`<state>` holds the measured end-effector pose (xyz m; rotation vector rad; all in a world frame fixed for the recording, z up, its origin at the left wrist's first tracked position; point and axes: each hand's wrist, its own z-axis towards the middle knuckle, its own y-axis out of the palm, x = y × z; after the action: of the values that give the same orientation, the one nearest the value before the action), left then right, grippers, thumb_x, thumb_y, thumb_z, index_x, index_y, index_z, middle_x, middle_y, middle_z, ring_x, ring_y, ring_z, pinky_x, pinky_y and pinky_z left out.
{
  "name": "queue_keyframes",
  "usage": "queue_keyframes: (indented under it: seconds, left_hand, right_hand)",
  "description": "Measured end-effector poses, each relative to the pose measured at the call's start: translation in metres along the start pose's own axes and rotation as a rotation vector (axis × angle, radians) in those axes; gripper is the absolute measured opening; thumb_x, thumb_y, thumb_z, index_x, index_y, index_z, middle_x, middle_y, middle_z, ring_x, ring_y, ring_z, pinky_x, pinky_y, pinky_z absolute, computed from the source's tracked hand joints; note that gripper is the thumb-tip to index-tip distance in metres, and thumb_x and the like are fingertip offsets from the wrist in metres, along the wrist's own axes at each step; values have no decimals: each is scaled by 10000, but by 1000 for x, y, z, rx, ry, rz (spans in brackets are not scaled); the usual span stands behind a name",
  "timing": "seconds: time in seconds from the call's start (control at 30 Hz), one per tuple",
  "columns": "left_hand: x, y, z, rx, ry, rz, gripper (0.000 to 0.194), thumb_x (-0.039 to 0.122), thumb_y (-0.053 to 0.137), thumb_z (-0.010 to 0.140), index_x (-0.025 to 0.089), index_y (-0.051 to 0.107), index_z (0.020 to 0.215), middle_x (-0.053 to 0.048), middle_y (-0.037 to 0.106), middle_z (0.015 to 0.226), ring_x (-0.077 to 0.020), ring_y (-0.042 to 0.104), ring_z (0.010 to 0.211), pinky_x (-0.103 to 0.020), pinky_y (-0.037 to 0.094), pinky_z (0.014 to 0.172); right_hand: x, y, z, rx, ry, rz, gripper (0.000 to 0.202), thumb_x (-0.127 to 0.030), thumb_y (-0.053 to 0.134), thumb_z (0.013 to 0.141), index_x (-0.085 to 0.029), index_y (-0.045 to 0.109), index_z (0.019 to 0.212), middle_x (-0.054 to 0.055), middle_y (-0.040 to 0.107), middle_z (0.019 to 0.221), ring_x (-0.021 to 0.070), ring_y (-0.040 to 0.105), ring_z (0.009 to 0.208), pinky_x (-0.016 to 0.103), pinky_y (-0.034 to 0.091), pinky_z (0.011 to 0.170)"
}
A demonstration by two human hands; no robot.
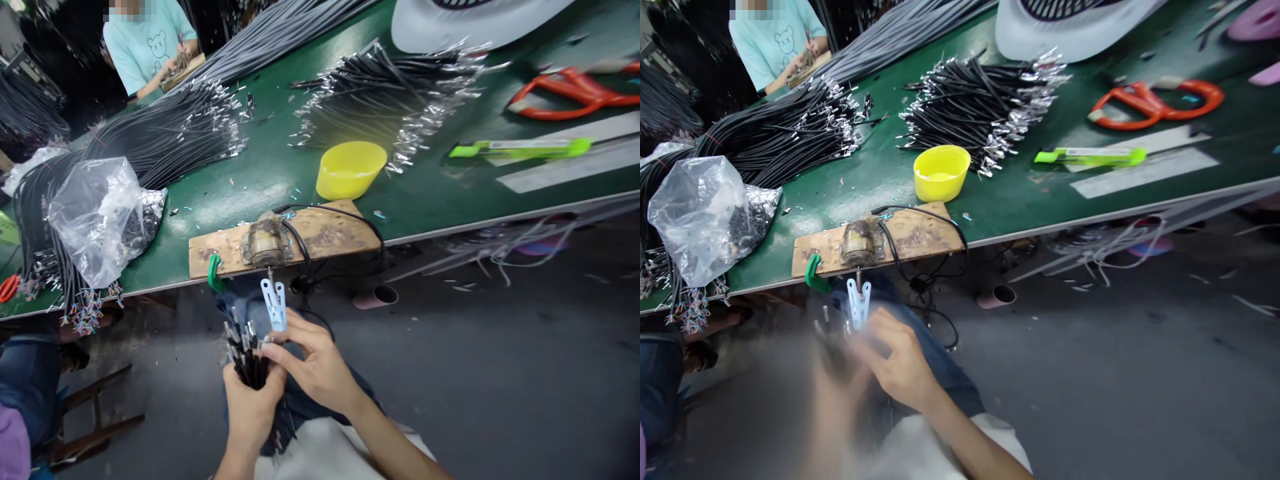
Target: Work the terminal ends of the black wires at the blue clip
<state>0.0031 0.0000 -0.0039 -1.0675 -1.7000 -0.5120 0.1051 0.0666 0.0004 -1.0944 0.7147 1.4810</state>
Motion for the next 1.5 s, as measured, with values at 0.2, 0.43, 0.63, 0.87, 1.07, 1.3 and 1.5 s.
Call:
queue_keyframes:
  seconds: [0.2,0.43,0.63,0.87,1.07,1.3,1.5]
  left_hand:
    - [-3,-2,-2,-92,-134,-132,412,528,725,580,176,563,718,87,376,413,-52,300,334,-187,256,332]
    - [7,0,1,-189,-124,-221,477,610,709,555,181,508,608,97,274,436,-22,173,358,-180,128,351]
    - [0,-6,5,-227,-136,-202,425,575,694,613,179,544,584,87,314,364,-17,176,299,-179,124,315]
    - [0,4,0,-275,-143,-238,502,622,730,508,219,437,573,99,280,369,-31,191,301,-200,172,318]
    - [11,-3,-2,-269,-97,-177,500,666,644,597,180,528,603,85,285,375,-25,172,326,-198,146,342]
    - [2,-6,10,-238,-90,-159,413,584,706,592,191,580,570,69,305,357,-38,191,304,-198,148,310]
    - [-5,-6,29,-240,-164,-97,382,457,796,509,189,534,434,29,446,365,-49,283,260,-206,201,254]
  right_hand:
    - [-6,9,-7,216,-103,-140,221,-82,484,812,-192,541,629,0,497,560,150,455,558,301,396,567]
    - [10,10,-13,-32,279,370,266,-314,486,870,-172,665,732,49,621,670,174,575,645,277,456,572]
    - [15,4,-8,-43,346,539,258,-424,590,791,-183,675,822,34,620,732,146,547,632,254,459,586]
    - [0,9,-9,120,170,184,156,-198,522,822,-184,559,671,1,529,588,133,485,536,245,399,484]
    - [-1,4,-12,203,-266,-206,189,-39,487,779,-208,571,786,43,599,691,182,517,643,313,425,586]
    - [7,-11,-6,49,-13,41,156,-297,568,818,-192,574,702,14,557,615,156,503,576,281,425,534]
    - [11,-14,-2,-142,101,281,301,-404,494,871,-183,610,702,40,605,670,173,557,662,299,455,623]
